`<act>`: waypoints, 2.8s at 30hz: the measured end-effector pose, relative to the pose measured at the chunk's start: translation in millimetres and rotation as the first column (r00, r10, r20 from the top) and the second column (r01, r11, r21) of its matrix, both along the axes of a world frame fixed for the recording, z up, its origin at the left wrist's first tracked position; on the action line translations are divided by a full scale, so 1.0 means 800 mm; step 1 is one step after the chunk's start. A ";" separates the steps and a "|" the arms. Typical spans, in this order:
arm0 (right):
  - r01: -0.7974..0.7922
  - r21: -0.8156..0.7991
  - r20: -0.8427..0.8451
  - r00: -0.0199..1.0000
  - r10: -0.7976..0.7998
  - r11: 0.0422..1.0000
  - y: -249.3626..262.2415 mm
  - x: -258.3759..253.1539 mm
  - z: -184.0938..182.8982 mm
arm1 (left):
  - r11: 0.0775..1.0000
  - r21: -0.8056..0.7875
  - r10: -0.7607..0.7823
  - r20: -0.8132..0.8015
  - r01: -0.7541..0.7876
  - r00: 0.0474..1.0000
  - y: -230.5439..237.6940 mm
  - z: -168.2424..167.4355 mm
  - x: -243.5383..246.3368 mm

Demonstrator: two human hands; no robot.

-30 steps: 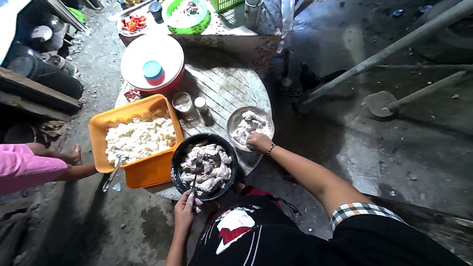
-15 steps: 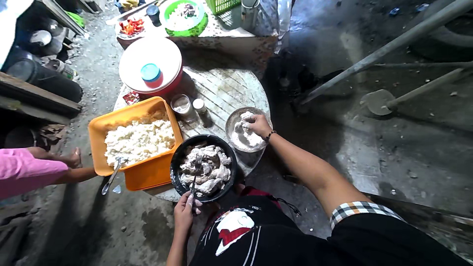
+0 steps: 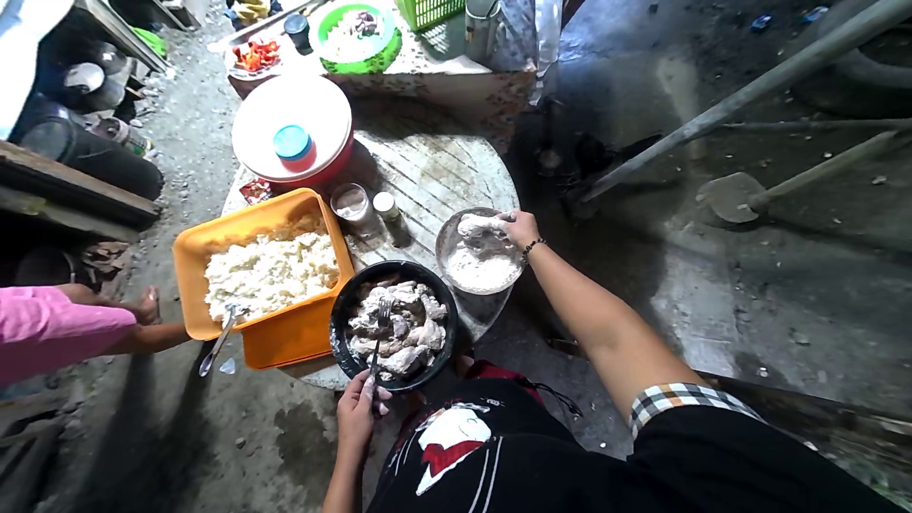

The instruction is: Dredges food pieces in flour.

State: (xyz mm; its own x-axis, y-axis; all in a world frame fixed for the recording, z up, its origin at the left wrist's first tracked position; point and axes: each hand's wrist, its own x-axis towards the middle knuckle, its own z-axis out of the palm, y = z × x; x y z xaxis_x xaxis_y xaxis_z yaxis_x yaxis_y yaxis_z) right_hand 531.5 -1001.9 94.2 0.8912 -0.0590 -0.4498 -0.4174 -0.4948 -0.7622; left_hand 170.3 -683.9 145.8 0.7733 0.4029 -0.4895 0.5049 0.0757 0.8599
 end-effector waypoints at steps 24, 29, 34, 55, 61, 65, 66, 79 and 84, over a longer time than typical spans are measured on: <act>-0.282 -0.234 0.143 0.937 0.320 0.930 0.060 -0.073 0.026 | 0.998 0.023 -0.065 0.027 0.065 0.997 -0.004 0.000 0.002; -0.314 -0.179 0.066 0.942 0.330 0.932 0.063 -0.077 0.021 | 0.998 0.011 -0.065 0.027 0.065 0.997 -0.003 0.001 0.002; -0.348 -0.143 0.049 0.933 0.358 0.927 0.060 -0.083 0.022 | 0.997 0.022 -0.081 0.065 0.080 0.995 -0.004 0.003 0.002; -0.497 -0.464 -0.141 0.859 0.493 0.733 0.057 -0.086 0.039 | 1.000 0.007 -0.023 0.055 0.022 0.998 -0.005 0.004 0.001; -0.462 -0.472 -0.122 0.878 0.463 0.751 0.057 -0.085 0.045 | 0.999 0.002 -0.035 0.082 0.035 0.996 -0.003 0.004 0.006; -0.419 -0.445 -0.058 0.895 0.441 0.791 0.055 -0.085 0.044 | 0.999 0.023 -0.043 0.095 0.041 0.995 -0.006 0.005 0.008; -0.421 -0.437 -0.044 0.892 0.449 0.795 0.054 -0.084 0.041 | 0.999 0.020 -0.043 0.095 0.041 0.995 -0.006 0.004 0.008; -0.472 -0.387 -0.055 0.870 0.491 0.792 0.048 -0.083 0.025 | 0.998 0.013 -0.057 0.106 0.056 0.993 -0.005 0.000 0.012; -0.466 -0.383 -0.055 0.873 0.485 0.797 0.047 -0.083 0.027 | 0.999 0.002 -0.043 0.087 0.043 0.995 -0.006 0.000 0.013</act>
